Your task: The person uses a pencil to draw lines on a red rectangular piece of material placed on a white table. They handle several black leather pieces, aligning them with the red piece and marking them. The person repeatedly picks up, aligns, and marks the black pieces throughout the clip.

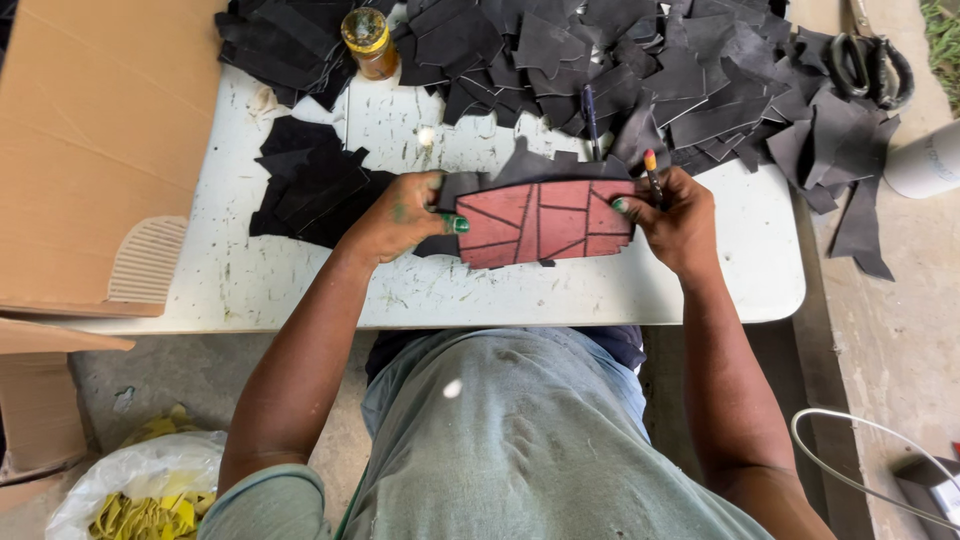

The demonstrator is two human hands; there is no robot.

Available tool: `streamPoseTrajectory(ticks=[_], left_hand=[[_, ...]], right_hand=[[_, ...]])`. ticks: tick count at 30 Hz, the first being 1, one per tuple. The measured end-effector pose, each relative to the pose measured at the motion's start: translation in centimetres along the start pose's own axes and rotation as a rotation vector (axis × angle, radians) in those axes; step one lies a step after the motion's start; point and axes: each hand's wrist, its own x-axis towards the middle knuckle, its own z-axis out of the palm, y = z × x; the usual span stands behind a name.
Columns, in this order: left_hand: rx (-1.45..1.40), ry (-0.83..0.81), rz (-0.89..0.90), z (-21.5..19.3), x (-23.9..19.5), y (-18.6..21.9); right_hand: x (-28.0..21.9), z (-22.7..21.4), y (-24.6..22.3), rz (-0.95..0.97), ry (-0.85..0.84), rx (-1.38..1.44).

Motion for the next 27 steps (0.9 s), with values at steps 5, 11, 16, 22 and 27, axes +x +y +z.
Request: streamPoseTrajectory(ticks=[5, 11, 16, 22, 27], left_hand=[[0.029, -0.073, -0.051, -0.2, 0.7, 1.8], [0.251, 0.05, -0.105, 0.1, 2.9, 3.6], [0.551, 0.032, 0.126, -0.9, 2.8, 7.5], [1.508, -0.056, 0.34, -3.2, 1.7, 17.3], [1.976, -0.277, 0.597, 7.7, 5.5, 15.9]], right_hand=[[-0.9, -0.2, -0.2, 0.093, 0.12, 0.004], [-1.9, -0.4, -1.5, 0.025, -0.026, -0.024], [-1.9, -2.2, 0.2, 0.14, -0.062, -0.05], [-3.4, -10.5, 2.6, 0.131, 0.11, 0.405], [-4.5, -12.2, 3.8, 0.115, 0.251, 0.466]])
